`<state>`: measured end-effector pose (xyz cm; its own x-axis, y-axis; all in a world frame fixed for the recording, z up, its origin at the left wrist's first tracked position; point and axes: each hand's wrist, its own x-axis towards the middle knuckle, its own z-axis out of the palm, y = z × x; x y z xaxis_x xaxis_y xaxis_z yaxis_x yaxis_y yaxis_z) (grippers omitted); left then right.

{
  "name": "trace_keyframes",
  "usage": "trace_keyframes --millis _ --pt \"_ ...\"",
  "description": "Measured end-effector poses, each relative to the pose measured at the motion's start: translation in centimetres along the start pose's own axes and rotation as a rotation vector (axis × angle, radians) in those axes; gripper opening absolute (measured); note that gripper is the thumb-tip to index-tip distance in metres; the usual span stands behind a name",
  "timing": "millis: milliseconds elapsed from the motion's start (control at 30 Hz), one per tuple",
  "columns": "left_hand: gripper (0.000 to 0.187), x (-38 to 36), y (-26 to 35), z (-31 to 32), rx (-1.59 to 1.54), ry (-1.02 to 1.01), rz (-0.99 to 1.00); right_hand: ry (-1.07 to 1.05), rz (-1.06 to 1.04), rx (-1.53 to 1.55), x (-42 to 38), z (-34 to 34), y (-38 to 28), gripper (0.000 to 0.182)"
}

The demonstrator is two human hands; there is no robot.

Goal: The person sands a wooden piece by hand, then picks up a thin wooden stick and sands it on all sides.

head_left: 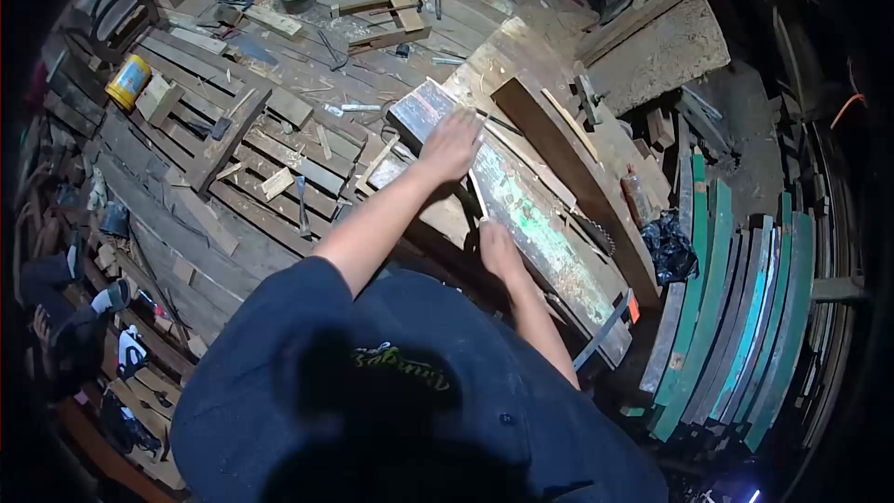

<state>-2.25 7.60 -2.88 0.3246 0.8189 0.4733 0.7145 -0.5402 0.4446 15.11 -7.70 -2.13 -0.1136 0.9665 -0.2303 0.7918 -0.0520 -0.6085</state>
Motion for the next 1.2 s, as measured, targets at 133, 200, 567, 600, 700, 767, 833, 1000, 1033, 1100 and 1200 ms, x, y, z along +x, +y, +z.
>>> trace_keyframes --millis 133,200,567,600,700,767,833,1000,1033,1100,1200 --pt "0.046 0.8 0.7 -0.9 -0.026 -0.036 -0.104 -0.021 -0.015 -0.064 0.4 -1.0 -0.2 0.041" --pt "0.049 -1.5 1.3 -0.1 -0.029 -0.057 -0.067 0.031 -0.045 0.008 0.6 -1.0 -0.4 0.038" --pt "0.050 -1.3 1.6 -0.6 -0.050 -0.092 -0.059 0.069 -0.086 0.048 0.5 -1.2 -0.6 0.038" --pt "0.049 -1.1 1.2 -0.5 -0.045 -0.072 -0.047 0.109 -0.102 0.054 0.3 -1.0 -0.5 0.038" --pt "0.045 0.8 0.0 0.5 -0.012 -0.005 -0.052 -0.048 0.041 0.058 0.5 -1.9 -1.1 0.039" --pt "0.045 0.9 0.7 0.1 0.023 -0.001 -0.056 -0.023 0.041 0.053 0.2 -1.1 0.0 0.040" --pt "0.045 -0.4 1.5 0.1 -0.008 -0.001 -0.075 0.035 0.012 0.055 0.4 -1.1 -0.2 0.042" --pt "0.046 0.2 0.9 0.1 -0.039 -0.024 -0.075 -0.045 -0.083 -0.114 0.5 -1.4 0.0 0.037" --pt "0.045 1.3 0.2 0.1 0.020 0.007 -0.061 -0.042 -0.124 -0.184 0.5 -1.2 0.4 0.036" --pt "0.045 2.5 -0.2 0.3 0.000 -0.006 -0.167 -0.028 -0.063 -0.031 0.6 -1.2 0.1 0.037" --pt "0.045 -0.1 0.4 -0.4 0.011 -0.025 -0.053 0.045 0.006 0.028 0.5 -1.0 -0.3 0.039"
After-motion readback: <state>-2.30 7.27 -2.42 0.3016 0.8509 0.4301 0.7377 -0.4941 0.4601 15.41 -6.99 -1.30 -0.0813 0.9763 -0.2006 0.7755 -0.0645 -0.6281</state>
